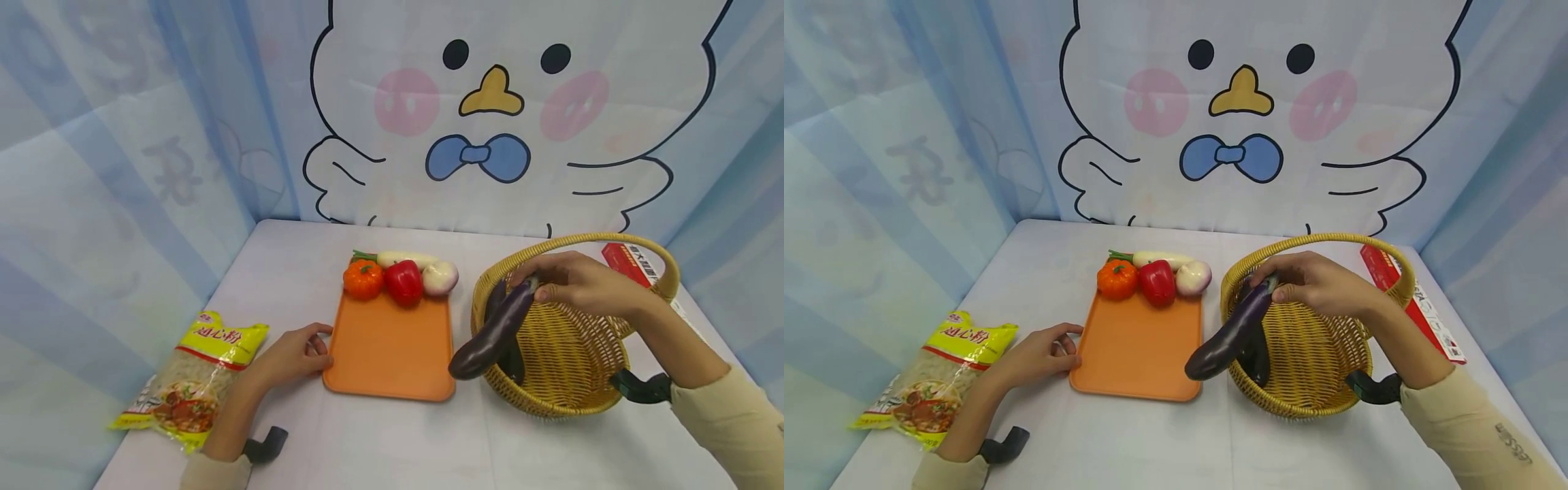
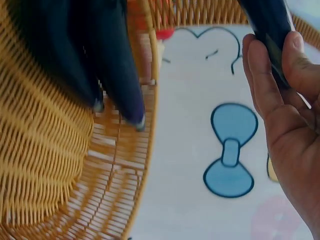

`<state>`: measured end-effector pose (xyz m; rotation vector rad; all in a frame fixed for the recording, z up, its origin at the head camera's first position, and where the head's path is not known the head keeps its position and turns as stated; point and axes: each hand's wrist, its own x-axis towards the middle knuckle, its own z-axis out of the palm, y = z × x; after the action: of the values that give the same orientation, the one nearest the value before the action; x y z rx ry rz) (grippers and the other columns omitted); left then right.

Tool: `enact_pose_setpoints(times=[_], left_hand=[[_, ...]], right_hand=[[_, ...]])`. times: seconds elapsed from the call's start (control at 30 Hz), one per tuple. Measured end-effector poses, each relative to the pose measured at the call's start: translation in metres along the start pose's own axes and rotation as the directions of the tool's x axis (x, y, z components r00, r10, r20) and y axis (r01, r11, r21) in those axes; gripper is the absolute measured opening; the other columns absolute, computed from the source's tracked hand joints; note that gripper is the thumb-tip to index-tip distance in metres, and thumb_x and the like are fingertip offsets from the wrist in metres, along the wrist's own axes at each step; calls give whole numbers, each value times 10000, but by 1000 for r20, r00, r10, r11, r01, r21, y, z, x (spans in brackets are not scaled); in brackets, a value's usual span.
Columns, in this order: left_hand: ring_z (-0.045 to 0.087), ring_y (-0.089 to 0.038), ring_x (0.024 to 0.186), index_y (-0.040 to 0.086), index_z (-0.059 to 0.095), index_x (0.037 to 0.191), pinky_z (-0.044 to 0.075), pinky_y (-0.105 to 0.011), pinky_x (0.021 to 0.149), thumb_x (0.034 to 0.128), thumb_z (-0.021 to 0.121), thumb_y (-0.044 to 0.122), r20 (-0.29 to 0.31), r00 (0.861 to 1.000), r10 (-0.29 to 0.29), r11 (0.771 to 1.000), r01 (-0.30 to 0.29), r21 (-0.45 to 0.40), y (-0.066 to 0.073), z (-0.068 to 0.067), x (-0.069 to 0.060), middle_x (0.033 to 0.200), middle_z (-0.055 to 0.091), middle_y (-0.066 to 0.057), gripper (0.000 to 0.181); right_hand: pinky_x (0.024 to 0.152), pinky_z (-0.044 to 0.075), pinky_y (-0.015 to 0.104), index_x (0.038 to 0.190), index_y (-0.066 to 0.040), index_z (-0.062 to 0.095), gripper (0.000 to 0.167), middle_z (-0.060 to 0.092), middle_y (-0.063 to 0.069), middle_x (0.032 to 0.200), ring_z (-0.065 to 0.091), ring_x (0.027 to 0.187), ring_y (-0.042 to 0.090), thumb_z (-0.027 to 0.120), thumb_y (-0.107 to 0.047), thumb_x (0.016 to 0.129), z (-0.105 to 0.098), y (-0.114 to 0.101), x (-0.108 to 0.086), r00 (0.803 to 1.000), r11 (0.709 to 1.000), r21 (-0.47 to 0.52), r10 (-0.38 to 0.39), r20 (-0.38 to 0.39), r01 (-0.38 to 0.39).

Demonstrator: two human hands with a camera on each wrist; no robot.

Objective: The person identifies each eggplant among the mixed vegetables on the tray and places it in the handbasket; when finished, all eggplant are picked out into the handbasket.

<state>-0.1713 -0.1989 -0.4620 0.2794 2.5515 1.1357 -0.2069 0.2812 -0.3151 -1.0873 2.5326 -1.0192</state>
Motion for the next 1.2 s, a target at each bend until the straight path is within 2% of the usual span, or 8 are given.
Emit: enact_pose_setpoints(times=[0.13, 0.27, 0.47, 0.57, 0.73, 0.87, 0.97, 1.2], left_hand=[[566, -164, 737, 81, 543, 1344, 502, -309, 686, 879, 753, 217, 1, 1000, -1, 1000, 1, -1, -1, 0, 1, 862, 592, 1, 529], [568, -161, 735, 83, 540, 1347, 500, -307, 684, 881, 753, 223, 4, 1000, -3, 1000, 3, -7, -3, 1, 1, 862, 592, 0, 531], [568, -162, 737, 82, 541, 1347, 504, -303, 684, 879, 756, 223, 1, 1000, -14, 1000, 14, -7, -3, 1, 1, 861, 592, 0, 534], [568, -162, 736, 84, 541, 1348, 506, -301, 686, 880, 755, 220, 0, 1000, -19, 1000, 19, -10, -2, 1, 1, 863, 591, 0, 532], [572, -162, 733, 85, 541, 1348, 508, -300, 681, 880, 756, 218, 4, 1000, -19, 1000, 19, -21, -4, 2, 1, 866, 592, 0, 531], [575, -159, 732, 89, 542, 1348, 507, -302, 678, 879, 757, 226, 5, 1000, -18, 1000, 18, -19, -4, 4, 2, 864, 594, 4, 534], [576, -158, 731, 89, 543, 1348, 505, -303, 678, 879, 756, 227, 3, 1000, -17, 1000, 17, -16, -4, 4, 2, 862, 594, 6, 534], [568, -160, 735, 87, 545, 1345, 501, -300, 671, 878, 756, 231, 0, 1000, -11, 1000, 11, -18, -2, 3, 0, 861, 590, 5, 532]], right_hand=[[846, 516, 292, 1222, -121, 664, 300, 652, 19, 1173, 614, 937, 230, 603, 6, 957, -9, 9, 1, 1000, 999, 41, 25, 14, -26], [860, 509, 300, 1243, -85, 655, 284, 655, 64, 1165, 613, 940, 269, 594, -24, 972, -16, 15, 1, 993, 991, 60, 118, 18, -119], [952, 430, 551, 1300, -135, 637, 326, 635, 84, 1230, 570, 1100, 306, 588, -262, 1004, -26, 17, -2, 946, 945, -55, 324, 6, -323], [956, 389, 625, 1330, -113, 606, 394, 625, 97, 1253, 545, 1169, 343, 580, -332, 1002, -31, 19, -2, 932, 928, -102, 361, 12, -358], [986, 433, 484, 1302, -119, 594, 341, 639, 43, 1199, 563, 1165, 275, 585, -285, 1005, -36, 27, 3, 952, 954, -51, 298, 65, -295], [884, 484, 321, 1189, -120, 625, 192, 644, 67, 1081, 610, 1011, 239, 574, -113, 1004, -39, 38, 11, 986, 989, 75, 117, 117, -126], [813, 500, 324, 1124, -106, 645, 194, 631, 121, 1037, 603, 920, 266, 561, -2, 983, -40, 45, 15, 989, 987, 158, 17, 147, -40], [856, 485, 374, 1097, -110, 647, 122, 638, 110, 1029, 584, 924, 255, 587, -105, 991, -44, 51, 18, 972, 979, 142, 112, 205, -143]])
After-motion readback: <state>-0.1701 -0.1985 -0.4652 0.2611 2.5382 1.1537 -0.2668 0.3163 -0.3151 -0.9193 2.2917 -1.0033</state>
